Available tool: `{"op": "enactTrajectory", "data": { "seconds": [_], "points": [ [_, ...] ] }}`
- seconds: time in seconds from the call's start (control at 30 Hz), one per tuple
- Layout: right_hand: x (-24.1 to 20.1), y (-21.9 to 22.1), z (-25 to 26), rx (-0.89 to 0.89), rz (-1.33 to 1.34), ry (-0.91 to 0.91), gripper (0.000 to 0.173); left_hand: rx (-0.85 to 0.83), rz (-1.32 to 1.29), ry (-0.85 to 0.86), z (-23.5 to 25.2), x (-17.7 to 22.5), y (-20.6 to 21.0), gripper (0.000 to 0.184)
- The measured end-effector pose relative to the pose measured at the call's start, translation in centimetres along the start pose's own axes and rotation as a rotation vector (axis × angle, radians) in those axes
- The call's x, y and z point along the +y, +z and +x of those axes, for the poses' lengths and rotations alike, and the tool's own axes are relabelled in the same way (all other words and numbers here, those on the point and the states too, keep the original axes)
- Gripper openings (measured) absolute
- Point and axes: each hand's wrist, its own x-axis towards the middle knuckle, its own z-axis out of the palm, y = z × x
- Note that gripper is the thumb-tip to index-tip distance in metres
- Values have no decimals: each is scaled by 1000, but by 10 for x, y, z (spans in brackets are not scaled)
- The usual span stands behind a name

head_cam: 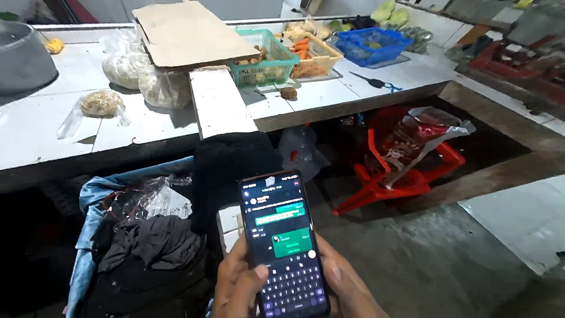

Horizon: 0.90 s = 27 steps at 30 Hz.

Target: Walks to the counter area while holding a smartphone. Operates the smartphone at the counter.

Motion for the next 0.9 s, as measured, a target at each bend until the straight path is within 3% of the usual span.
{"op": "enactTrajectory", "data": {
  "seconds": [0.17, 0.47, 0.9],
  "points": [
    [0, 2, 0, 16, 35, 9, 49, -30, -29, 16, 0, -2, -3, 36],
    [3, -3, 5, -44, 64, -5, 68, -33, -59, -54, 2, 0, -3, 47],
    [5, -8, 3, -16, 86, 40, 58, -30, 26, -103, 3, -4, -8, 46]
  ]
}}
